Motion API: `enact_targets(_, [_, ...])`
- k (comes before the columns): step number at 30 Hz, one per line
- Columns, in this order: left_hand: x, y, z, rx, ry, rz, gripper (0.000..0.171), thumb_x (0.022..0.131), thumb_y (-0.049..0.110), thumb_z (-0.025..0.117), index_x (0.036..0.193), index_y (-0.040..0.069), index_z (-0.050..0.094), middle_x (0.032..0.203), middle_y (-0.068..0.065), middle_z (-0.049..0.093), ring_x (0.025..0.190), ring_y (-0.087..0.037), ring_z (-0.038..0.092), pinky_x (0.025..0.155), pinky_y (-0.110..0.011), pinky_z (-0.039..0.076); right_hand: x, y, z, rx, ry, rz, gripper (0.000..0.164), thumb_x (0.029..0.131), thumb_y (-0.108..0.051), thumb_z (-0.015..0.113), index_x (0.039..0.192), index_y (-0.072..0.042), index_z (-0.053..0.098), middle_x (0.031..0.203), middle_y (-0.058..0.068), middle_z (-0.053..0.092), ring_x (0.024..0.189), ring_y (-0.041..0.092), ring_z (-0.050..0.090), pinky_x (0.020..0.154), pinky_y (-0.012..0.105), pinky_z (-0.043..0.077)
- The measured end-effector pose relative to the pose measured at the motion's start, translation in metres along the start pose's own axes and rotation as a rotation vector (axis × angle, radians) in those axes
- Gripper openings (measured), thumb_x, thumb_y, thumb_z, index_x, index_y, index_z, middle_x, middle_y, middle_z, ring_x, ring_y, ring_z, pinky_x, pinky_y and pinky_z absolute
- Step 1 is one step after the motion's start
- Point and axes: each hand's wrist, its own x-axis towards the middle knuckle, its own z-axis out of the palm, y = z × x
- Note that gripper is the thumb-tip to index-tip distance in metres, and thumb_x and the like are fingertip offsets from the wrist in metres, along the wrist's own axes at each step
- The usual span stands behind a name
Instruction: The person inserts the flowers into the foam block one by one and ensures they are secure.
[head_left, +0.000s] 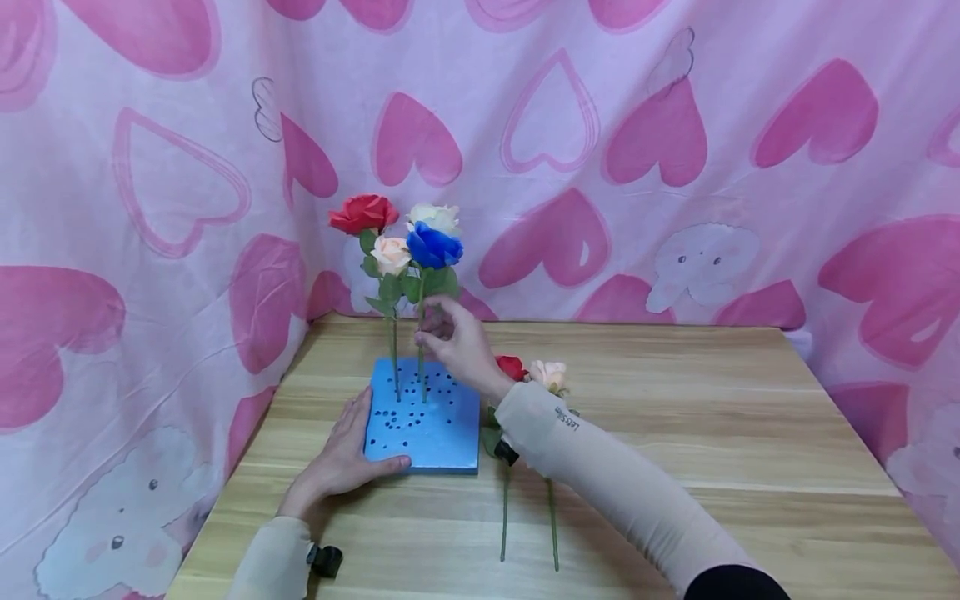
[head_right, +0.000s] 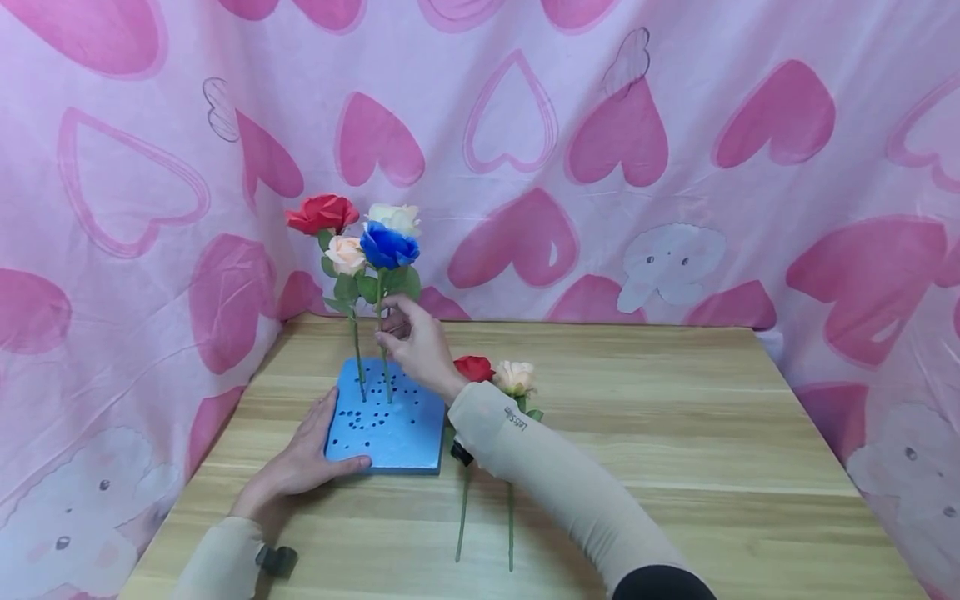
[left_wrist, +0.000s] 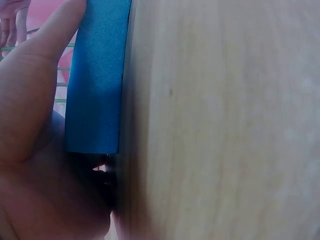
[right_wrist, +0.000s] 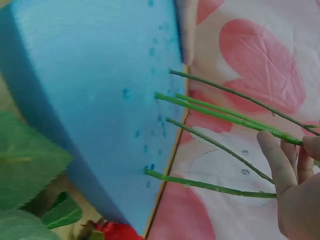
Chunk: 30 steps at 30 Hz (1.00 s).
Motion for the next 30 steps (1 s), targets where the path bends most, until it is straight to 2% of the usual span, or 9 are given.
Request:
enact_targets(3, [0.001, 0.002, -0.001, 0.003, 0.002, -0.005, 0.146, 0.088, 0.073, 0.083, 0.178, 0.009, -0.012, 0.186, -0.023, -0.006, 0.17, -0.052, -0.007, 0.135, -0.073, 0.005, -0.001, 0.0, -0.001, -0.017, -0.015, 0.005, 0.042, 0.106, 0.0, 0.074, 0.145, -0.008, 0.062, 0.111, 0.011, 0.076, 0.103, 0.041, 0.076, 0.083, 0.05, 0.071])
enact_targets(9, [0.0, 0.002, -0.001, 0.004, 0.004, -0.002, 0.146, 0.088, 0.073, 0.084, 0.178, 0.008, -0.012, 0.186, -0.023, -0.005, 0.17, -0.052, -0.006, 0.135, -0.073, 0.005, -0.005, 0.002, -0.002, -0.06, -0.01, -0.026, 0.045, 0.106, -0.001, 0.074, 0.148, -0.013, 0.063, 0.117, 0.011, 0.079, 0.107, 0.03, 0.077, 0.087, 0.035, 0.069])
enact_targets(13, [-0.002, 0.002, 0.0, 0.008, 0.003, 0.011, 0.145, 0.088, 0.071, 0.084, 0.178, 0.007, -0.011, 0.186, -0.024, -0.004, 0.17, -0.053, -0.006, 0.134, -0.073, 0.006, -0.01, 0.006, -0.002, -0.077, -0.007, -0.055, 0.053, 0.105, 0.001, 0.076, 0.153, -0.013, 0.061, 0.122, 0.009, 0.08, 0.111, 0.022, 0.077, 0.095, 0.031, 0.067])
enact_targets(17, [-0.003, 0.002, 0.0, 0.007, 0.013, 0.02, 0.145, 0.088, 0.07, 0.085, 0.178, 0.007, -0.01, 0.186, -0.024, -0.004, 0.17, -0.053, -0.006, 0.134, -0.074, 0.006, -0.014, 0.006, -0.006, -0.054, -0.017, -0.063, 0.058, 0.104, 0.0, 0.077, 0.158, -0.012, 0.059, 0.127, 0.01, 0.08, 0.116, 0.023, 0.077, 0.101, 0.033, 0.065])
enact_targets(26, [-0.004, 0.003, 0.0, 0.011, 0.008, 0.016, 0.144, 0.089, 0.071, 0.084, 0.178, 0.008, -0.009, 0.186, -0.024, -0.003, 0.17, -0.053, -0.005, 0.134, -0.074, 0.006, -0.019, 0.001, -0.022, -0.014, -0.024, -0.035, 0.055, 0.107, -0.008, 0.076, 0.159, -0.006, 0.06, 0.137, 0.024, 0.074, 0.12, 0.028, 0.074, 0.108, 0.039, 0.062])
enact_targets(30, [-0.004, 0.003, 0.001, 0.008, 0.009, 0.014, 0.144, 0.089, 0.071, 0.083, 0.178, 0.008, -0.01, 0.186, -0.023, -0.004, 0.17, -0.053, -0.005, 0.134, -0.074, 0.006, -0.021, -0.001, -0.026, 0.021, -0.017, -0.035, 0.055, 0.106, -0.005, 0.077, 0.157, -0.009, 0.06, 0.136, 0.019, 0.075, 0.118, 0.028, 0.076, 0.103, 0.036, 0.065])
